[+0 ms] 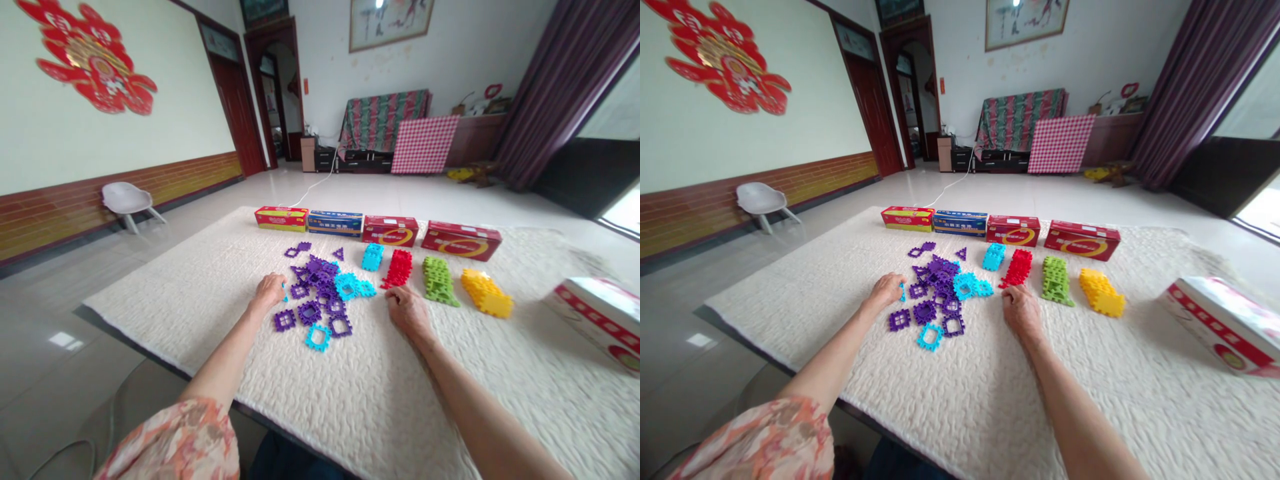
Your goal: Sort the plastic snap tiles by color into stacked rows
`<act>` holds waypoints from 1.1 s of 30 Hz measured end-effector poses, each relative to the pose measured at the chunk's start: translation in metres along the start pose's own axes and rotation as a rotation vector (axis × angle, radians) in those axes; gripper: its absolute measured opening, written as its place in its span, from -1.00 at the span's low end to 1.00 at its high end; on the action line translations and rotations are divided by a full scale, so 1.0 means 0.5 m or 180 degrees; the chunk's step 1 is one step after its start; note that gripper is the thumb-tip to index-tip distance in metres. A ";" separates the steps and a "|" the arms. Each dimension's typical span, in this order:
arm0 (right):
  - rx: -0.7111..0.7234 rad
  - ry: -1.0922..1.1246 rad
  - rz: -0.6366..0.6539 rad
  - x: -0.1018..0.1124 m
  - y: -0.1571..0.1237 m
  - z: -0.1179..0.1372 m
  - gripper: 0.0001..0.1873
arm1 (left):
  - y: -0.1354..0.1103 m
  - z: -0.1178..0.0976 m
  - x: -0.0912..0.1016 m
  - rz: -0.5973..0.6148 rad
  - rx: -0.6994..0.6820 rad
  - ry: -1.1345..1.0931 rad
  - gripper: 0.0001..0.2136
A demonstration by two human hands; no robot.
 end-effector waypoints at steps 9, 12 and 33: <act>-0.0019 0.0034 -0.0001 0.006 -0.001 0.005 -0.68 | -0.008 0.002 0.045 -0.0206 0.0137 -0.0136 -0.65; -0.0025 0.0048 0.0012 0.006 0.000 0.006 -0.68 | -0.011 -0.047 0.080 -0.0460 0.0047 -0.0381 -0.64; -0.0168 0.0664 -0.0251 0.012 0.001 -0.021 -0.72 | 0.127 -0.345 0.010 -0.0281 -0.1665 -0.0608 -0.66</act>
Point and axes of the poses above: each hand's wrist, its own y-axis towards the middle knuckle, its own x-axis out of the back of the hand, z = x × y, the point moved 10 cm from there along y, towards the middle knuckle
